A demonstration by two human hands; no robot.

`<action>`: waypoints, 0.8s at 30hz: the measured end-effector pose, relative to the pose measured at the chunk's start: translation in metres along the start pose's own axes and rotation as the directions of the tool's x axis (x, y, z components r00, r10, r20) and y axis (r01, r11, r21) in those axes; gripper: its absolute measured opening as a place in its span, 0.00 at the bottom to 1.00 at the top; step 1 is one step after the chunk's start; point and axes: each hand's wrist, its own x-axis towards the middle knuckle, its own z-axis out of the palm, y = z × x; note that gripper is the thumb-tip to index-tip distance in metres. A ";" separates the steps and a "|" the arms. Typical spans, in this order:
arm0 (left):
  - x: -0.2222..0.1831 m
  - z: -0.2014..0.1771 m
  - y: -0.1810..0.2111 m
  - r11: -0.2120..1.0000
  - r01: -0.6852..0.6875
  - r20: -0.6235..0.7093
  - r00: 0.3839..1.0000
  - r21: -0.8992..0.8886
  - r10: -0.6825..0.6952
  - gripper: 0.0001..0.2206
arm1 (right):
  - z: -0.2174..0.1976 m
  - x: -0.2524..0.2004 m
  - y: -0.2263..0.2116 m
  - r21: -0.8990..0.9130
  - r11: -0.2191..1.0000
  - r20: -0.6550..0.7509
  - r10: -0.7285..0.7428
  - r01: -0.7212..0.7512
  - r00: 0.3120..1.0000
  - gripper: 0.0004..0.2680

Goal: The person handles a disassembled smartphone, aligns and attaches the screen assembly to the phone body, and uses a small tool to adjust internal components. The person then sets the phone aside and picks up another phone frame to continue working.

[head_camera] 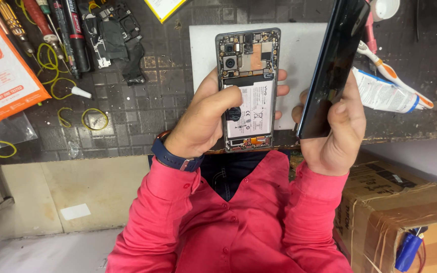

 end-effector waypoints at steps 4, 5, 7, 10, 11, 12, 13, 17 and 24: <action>0.000 0.001 0.000 1.000 -0.015 0.014 1.000 -0.011 0.015 0.25 | -0.001 -0.001 0.001 -0.027 1.000 -0.025 -0.003 0.002 1.000 0.27; 0.000 0.002 0.000 1.000 -0.019 0.012 1.000 -0.006 0.019 0.25 | -0.001 -0.001 0.001 -0.024 1.000 -0.026 -0.003 0.002 1.000 0.27; -0.001 0.002 0.001 0.999 -0.032 0.008 0.999 -0.002 0.032 0.25 | -0.001 -0.001 0.002 -0.006 1.000 -0.015 0.000 0.000 1.000 0.26; -0.005 0.001 0.000 0.998 -0.060 -0.007 0.998 -0.025 0.060 0.23 | -0.002 -0.002 0.002 0.035 0.999 0.028 -0.006 0.005 1.000 0.25; -0.005 0.000 -0.001 0.996 -0.073 -0.022 0.997 -0.043 0.072 0.22 | -0.002 -0.002 0.002 0.046 0.999 0.040 -0.009 0.007 0.999 0.24; -0.006 -0.001 -0.002 0.995 -0.085 -0.038 0.996 -0.061 0.083 0.21 | -0.001 -0.002 0.002 0.057 0.998 0.051 -0.012 0.009 0.999 0.23; -0.006 -0.002 -0.003 0.995 -0.097 -0.037 0.995 -0.032 0.096 0.19 | 0.000 -0.002 0.002 0.064 0.998 0.058 -0.014 0.010 0.998 0.22; -0.003 -0.007 -0.010 0.987 -0.146 -0.044 0.988 0.074 0.149 0.14 | 0.005 0.001 0.002 0.049 0.999 0.002 -0.019 0.019 1.000 0.25; -0.003 -0.010 -0.013 0.984 -0.168 -0.054 0.984 0.063 0.172 0.13 | 0.011 0.001 0.000 0.050 0.999 -0.009 -0.018 0.019 1.000 0.26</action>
